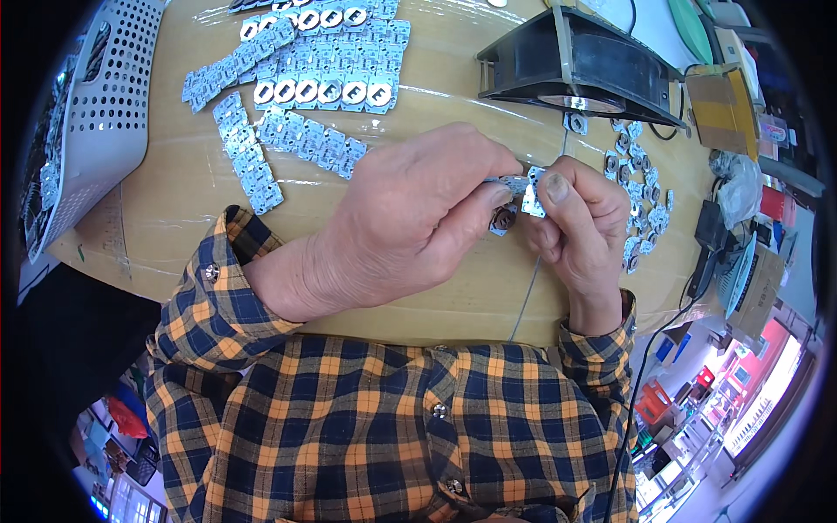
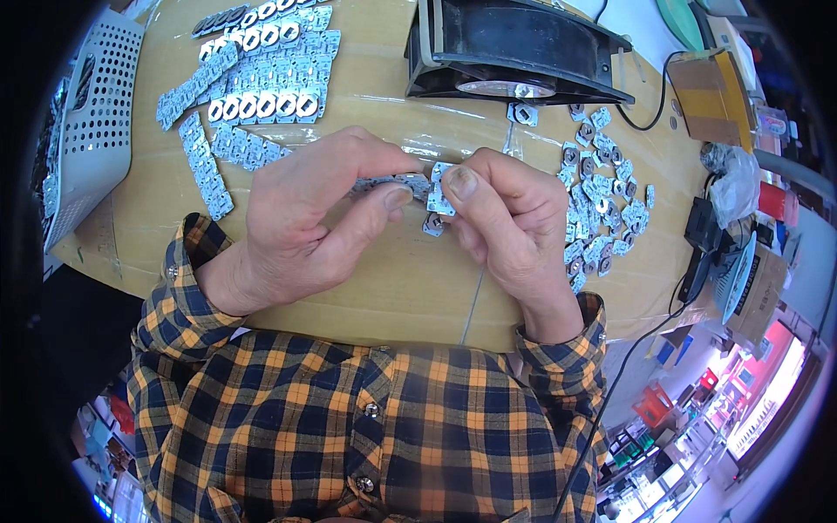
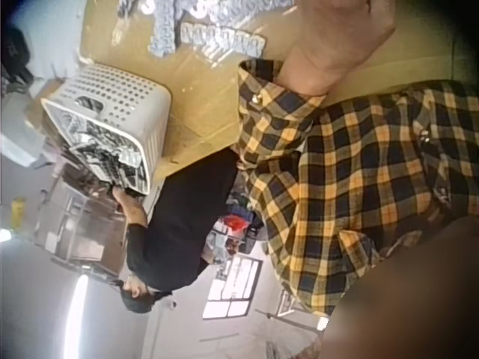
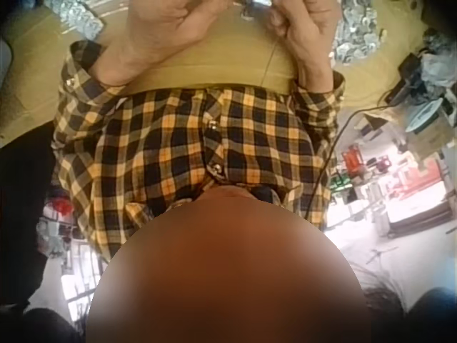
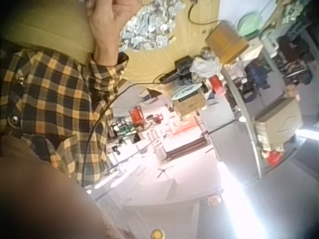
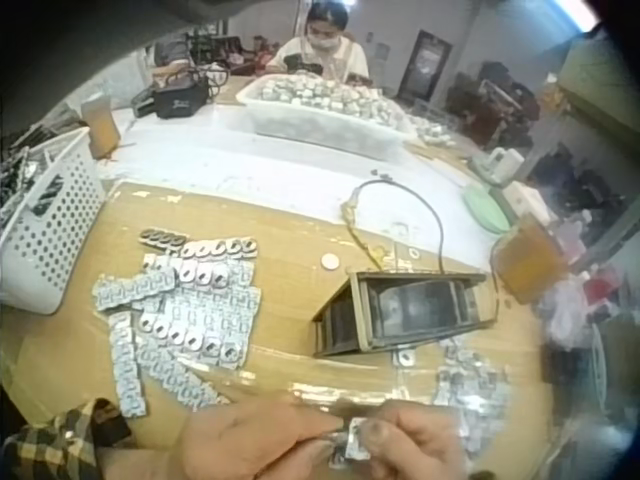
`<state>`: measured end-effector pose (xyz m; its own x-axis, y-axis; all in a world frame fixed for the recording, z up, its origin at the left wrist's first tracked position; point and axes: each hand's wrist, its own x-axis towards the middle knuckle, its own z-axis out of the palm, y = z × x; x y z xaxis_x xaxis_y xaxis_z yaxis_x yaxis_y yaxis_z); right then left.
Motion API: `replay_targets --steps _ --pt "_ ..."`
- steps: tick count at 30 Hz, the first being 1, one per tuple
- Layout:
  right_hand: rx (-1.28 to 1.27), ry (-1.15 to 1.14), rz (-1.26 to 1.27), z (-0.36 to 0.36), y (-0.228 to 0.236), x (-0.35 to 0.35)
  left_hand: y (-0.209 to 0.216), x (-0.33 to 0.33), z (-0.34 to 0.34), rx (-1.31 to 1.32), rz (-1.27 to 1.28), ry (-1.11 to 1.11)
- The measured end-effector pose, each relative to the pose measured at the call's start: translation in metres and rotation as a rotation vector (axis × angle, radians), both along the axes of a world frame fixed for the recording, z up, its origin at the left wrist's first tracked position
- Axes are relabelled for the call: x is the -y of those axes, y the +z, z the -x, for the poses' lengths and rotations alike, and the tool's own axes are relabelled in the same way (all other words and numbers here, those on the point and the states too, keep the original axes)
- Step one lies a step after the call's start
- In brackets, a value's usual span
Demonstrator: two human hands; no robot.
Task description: Separating small LED light modules from a plastic manufacturing strip.
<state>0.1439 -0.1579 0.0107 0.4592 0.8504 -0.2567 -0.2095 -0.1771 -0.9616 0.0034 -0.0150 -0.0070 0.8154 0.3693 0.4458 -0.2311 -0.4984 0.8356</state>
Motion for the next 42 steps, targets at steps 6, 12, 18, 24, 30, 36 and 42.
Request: replay_targets --steps 6,12,18,24,30,36,42 --pt "-0.055 -0.017 0.024 0.001 -0.001 0.000 -0.002 0.000 0.000 0.018 -0.006 0.030" --pt "-0.060 -0.064 0.020 0.004 0.001 -0.002 0.000 -0.001 0.000 0.025 0.001 -0.014" --pt "0.248 0.048 0.076 -0.003 0.010 0.000 0.004 -0.004 0.002 -0.014 0.039 -0.054" --pt "0.653 0.163 -0.122 -0.006 0.005 0.000 0.006 -0.007 0.002 -0.087 0.164 -0.145" --pt "0.607 0.092 -0.142 -0.013 0.002 0.004 0.004 -0.006 0.004 -0.197 0.297 -0.215" --pt "0.764 0.193 -0.180 -0.005 0.000 -0.002 0.007 -0.005 0.005 -0.247 0.512 -0.285" --pt "0.497 0.116 0.009 0.002 0.008 0.000 0.005 0.000 0.002 -0.219 0.854 -0.239"
